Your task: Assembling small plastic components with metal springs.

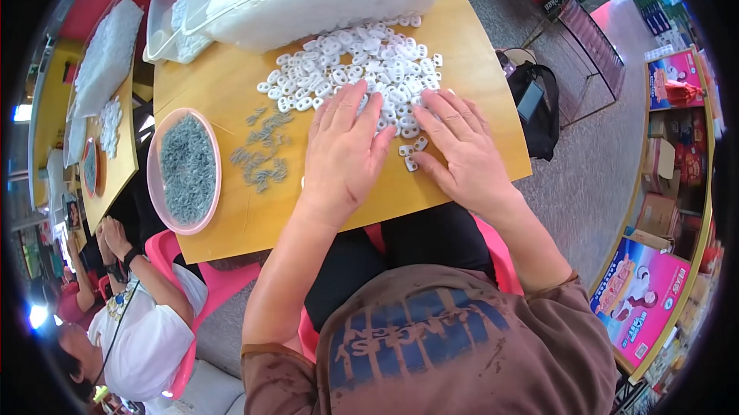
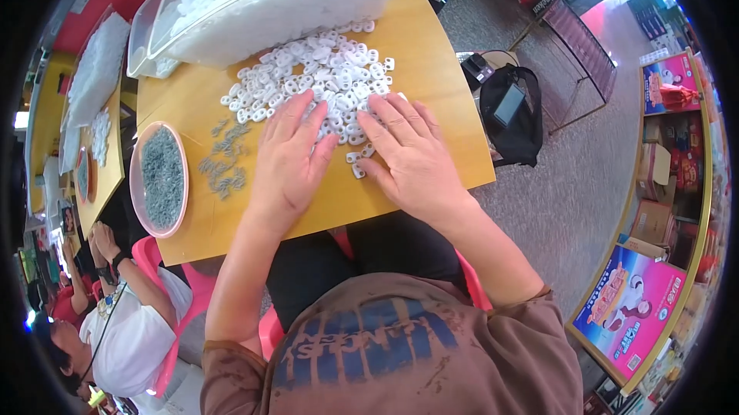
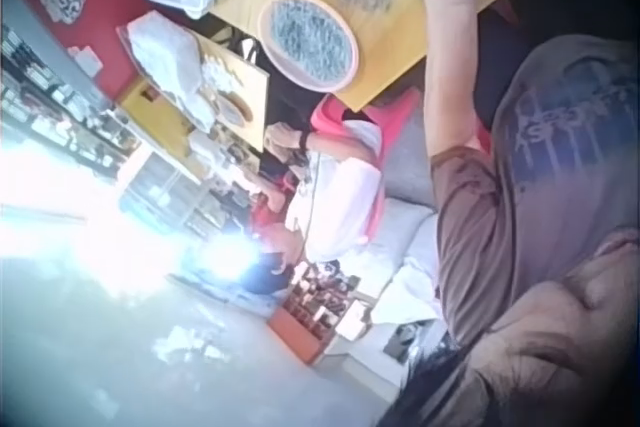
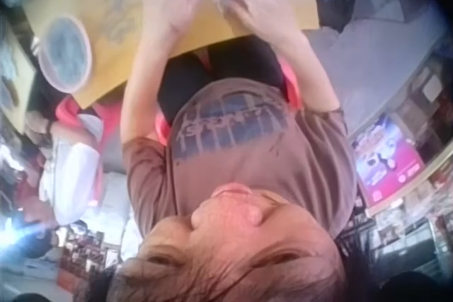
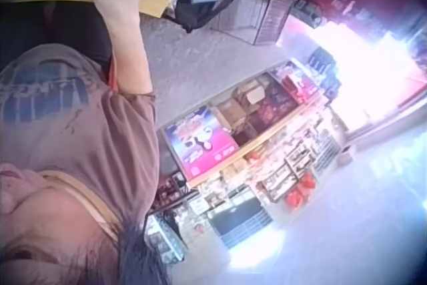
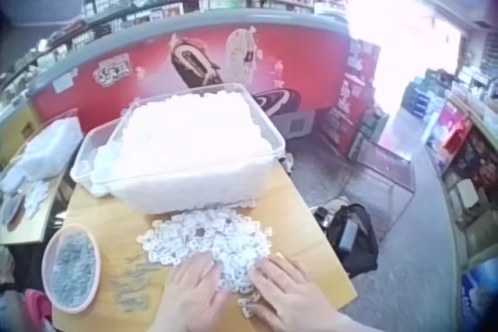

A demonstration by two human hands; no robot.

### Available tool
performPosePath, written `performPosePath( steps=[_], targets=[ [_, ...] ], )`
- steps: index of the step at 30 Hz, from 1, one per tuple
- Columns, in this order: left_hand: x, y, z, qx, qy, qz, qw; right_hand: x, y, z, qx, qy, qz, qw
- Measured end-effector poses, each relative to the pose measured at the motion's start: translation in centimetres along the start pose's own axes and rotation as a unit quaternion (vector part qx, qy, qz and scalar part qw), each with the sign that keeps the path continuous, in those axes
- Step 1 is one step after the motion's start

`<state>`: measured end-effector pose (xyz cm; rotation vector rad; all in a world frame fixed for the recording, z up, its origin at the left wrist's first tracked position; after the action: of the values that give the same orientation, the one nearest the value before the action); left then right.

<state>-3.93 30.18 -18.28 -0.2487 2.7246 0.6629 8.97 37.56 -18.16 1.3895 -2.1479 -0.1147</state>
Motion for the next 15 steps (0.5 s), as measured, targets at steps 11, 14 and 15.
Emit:
performPosePath(
  steps=[11, 14, 15],
  targets=[
    [-0.8, -0.7, 0.5, 0.024, -0.034, 0.009, 0.999, -2.1, -0.6, -0.3, -0.078, 0.054, 0.012, 0.995],
    [-1.9, -0.6, 1.5, 0.051, -0.040, 0.029, 0.997, -2.3, -0.9, -0.1, -0.072, 0.044, 0.009, 0.996],
    [-2.1, -0.6, 1.8, 0.057, -0.061, 0.035, 0.996, -2.5, -1.0, 0.0, -0.072, 0.044, 0.010, 0.996]
  ],
)
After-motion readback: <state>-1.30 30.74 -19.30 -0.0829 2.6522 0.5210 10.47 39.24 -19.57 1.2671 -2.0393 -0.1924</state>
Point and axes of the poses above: each hand's wrist, its own y-axis towards the middle knuckle, its own z-axis out of the palm, x = y × z, the point moved 6 cm from there along y, towards the middle knuckle, and after that the axes turned 1 degree about -x, right-handed, at the moved point
